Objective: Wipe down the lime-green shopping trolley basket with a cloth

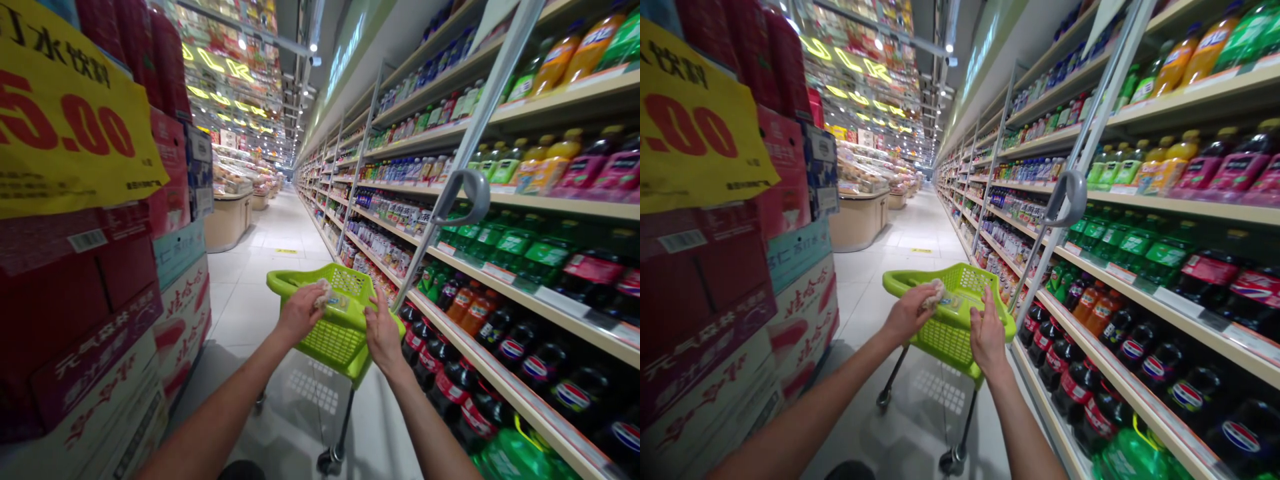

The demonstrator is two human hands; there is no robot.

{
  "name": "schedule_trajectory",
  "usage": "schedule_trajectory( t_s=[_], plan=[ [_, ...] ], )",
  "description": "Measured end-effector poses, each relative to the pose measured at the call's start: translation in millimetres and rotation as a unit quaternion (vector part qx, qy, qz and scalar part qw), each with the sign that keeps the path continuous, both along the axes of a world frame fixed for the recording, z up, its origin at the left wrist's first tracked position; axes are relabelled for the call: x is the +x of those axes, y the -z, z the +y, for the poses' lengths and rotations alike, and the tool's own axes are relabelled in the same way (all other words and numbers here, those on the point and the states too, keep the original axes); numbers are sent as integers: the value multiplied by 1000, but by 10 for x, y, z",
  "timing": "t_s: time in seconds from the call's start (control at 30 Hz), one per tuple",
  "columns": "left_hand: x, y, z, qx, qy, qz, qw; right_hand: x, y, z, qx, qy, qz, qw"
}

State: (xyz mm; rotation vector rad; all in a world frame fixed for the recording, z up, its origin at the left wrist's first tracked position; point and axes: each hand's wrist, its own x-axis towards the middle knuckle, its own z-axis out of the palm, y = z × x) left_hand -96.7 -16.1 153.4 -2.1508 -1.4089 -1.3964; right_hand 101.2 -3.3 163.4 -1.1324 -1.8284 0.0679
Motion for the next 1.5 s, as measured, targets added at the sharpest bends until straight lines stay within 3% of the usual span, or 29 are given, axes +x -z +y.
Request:
schedule_trajectory(
  t_s=[0.1, 0.27, 0.37, 0.47, 0.57, 0.63, 0.8, 0.87, 0.97, 1.07, 1.13, 1.2, 1.37, 1.43, 1.5],
  plan=[
    [-150, 27, -19, 6, -52, -55, 997, 0, 3, -5, 9, -5, -14, 1000],
    [439, -12, -81, 17, 77, 59, 995, -13, 34, -5, 34, 15, -19, 999],
    [597, -46, -76, 11, 96, 92, 991, 61, 51, 11, 36, -4, -6, 999],
    [241, -10, -58, 9, 52, 52, 997, 133, 62, 13, 17, -21, 16, 1000],
    [-191, 56, -47, 13, -51, -30, 998, 128, 72, -15, 6, -22, 18, 1000],
    [-222, 76, -58, 16, -78, -51, 996, 92, 81, -38, 9, -10, 15, 1000],
    [489, 22, -88, 7, 51, 53, 997, 90, 96, -26, 29, -13, 7, 999],
    [640, -5, -85, 7, 78, 82, 993, 148, 89, 2, 25, -24, 8, 999],
    [402, 2, -89, 9, 63, 73, 995, 244, 79, 20, 6, -32, 20, 999],
    [-51, 41, -87, 11, -32, 0, 999, 289, 87, -7, 8, -33, 26, 999],
    [-148, 49, -84, 8, -73, -37, 997, 280, 93, -39, 15, -22, 24, 999],
    [31, 38, -85, 9, -50, -29, 998, 254, 89, -69, 20, -7, 25, 999],
    [855, -29, -70, 15, 91, 101, 991, 280, 67, -82, 41, 6, 11, 999],
    [855, -38, -73, 7, 96, 113, 989, 362, 80, -61, 44, 22, -3, 999],
    [617, -25, -82, 1, 65, 86, 994, 456, 113, -40, 38, 41, -1, 998]
  ],
)
